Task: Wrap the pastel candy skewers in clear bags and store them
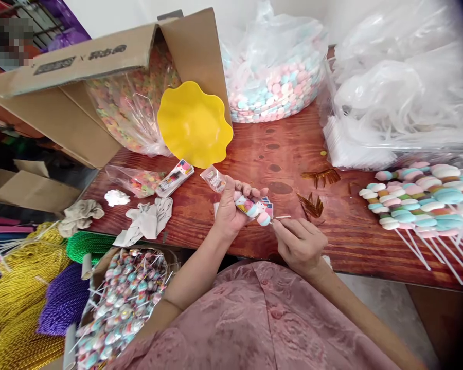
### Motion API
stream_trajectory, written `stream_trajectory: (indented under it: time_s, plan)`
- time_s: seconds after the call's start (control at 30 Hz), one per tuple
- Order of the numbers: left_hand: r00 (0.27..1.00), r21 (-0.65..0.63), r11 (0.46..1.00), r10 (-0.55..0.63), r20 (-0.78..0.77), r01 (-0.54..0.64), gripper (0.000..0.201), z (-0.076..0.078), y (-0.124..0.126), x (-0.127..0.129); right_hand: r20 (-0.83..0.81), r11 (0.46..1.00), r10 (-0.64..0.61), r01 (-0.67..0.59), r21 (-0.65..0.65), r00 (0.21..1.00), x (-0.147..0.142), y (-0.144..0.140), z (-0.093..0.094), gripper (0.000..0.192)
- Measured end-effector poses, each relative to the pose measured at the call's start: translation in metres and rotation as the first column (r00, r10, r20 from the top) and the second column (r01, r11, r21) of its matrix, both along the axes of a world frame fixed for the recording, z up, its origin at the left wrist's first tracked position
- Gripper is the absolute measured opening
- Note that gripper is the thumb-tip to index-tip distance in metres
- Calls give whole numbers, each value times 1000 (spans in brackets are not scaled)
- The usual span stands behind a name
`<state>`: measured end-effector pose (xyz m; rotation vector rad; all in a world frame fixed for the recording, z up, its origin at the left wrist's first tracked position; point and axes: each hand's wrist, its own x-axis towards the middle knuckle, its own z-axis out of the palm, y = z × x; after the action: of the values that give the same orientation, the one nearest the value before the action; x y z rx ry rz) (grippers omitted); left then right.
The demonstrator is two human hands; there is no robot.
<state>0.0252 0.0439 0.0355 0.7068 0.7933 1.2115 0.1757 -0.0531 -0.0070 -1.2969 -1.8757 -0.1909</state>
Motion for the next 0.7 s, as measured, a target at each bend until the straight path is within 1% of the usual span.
stream_trajectory:
  time_s: [0.03, 0.07, 0.1, 0.13, 0.17, 0.2, 0.23, 0.3, 0.33, 0.37, 0.4, 0.43, 0.47, 0.5, 0.53, 0.57, 0.6, 0.63, 0.67, 0.7]
  plan:
    - [1000, 25, 1000, 3, -10, -3, 58, 0, -1, -1, -88, 995, 25, -33, -98, 996, -2, 0, 0, 18]
    - [1000, 55, 998, -8, -29, 9, 59, -1, -1, -2, -205, 973, 47, -92, -213, 978, -3, 0, 0, 16]
    - [998, 86, 995, -35, -52, 40, 60, -2, -2, -4, -340, 931, 56, -172, -321, 939, -4, 1, 1, 16]
    - [994, 117, 989, -78, -72, 86, 62, -3, -2, -5, -474, 875, 44, -263, -407, 879, -4, 2, 2, 17]
    - [988, 144, 979, -130, -84, 141, 64, -4, -2, -7, -589, 815, 13, -350, -461, 808, -5, 3, 4, 19]
    - [980, 168, 967, -180, -87, 193, 67, -5, -3, -9, -677, 761, -25, -425, -490, 736, -6, 5, 6, 22]
    - [971, 185, 955, -221, -85, 234, 68, -7, -3, -10, -738, 720, -58, -484, -498, 673, -7, 6, 8, 25]
    - [960, 192, 942, -263, -93, 276, 70, -9, -2, -14, -808, 669, -92, -565, -483, 582, -9, 9, 10, 32]
    - [957, 183, 941, -270, -104, 285, 70, -10, -2, -16, -825, 650, -93, -594, -475, 557, -10, 10, 10, 34]
    - [956, 168, 943, -271, -112, 287, 70, -11, -2, -18, -829, 635, -86, -611, -473, 552, -11, 10, 10, 35]
    - [957, 151, 948, -267, -110, 282, 69, -12, -2, -19, -815, 633, -68, -607, -481, 575, -12, 10, 9, 34]
    - [961, 135, 954, -258, -95, 269, 68, -12, -2, -20, -773, 652, -36, -572, -498, 633, -13, 9, 8, 32]
    - [968, 120, 961, -241, -70, 248, 66, -12, -3, -21, -693, 700, 7, -499, -511, 720, -13, 7, 7, 28]
    - [975, 106, 970, -218, -42, 221, 64, -12, -3, -21, -568, 772, 46, -390, -502, 822, -14, 6, 6, 24]
    - [982, 91, 977, -190, -14, 190, 62, -12, -4, -21, -408, 850, 66, -265, -455, 911, -14, 4, 5, 20]
    - [987, 78, 984, -161, 13, 160, 61, -12, -5, -21, -239, 915, 63, -152, -374, 969, -15, 3, 5, 18]
    - [991, 68, 989, -130, 37, 127, 60, -12, -6, -20, -95, 957, 46, -71, -280, 994, -17, 3, 5, 19]
    - [993, 61, 993, -100, 56, 97, 60, -12, -7, -20, 9, 980, 24, -21, -200, 1000, -19, 3, 6, 20]
    - [995, 57, 996, -75, 65, 71, 60, -12, -8, -19, 70, 989, 7, 3, -148, 998, -21, 3, 7, 21]
    - [996, 58, 997, -59, 63, 56, 61, -12, -9, -19, 91, 992, 4, 7, -129, 996, -24, 5, 8, 22]
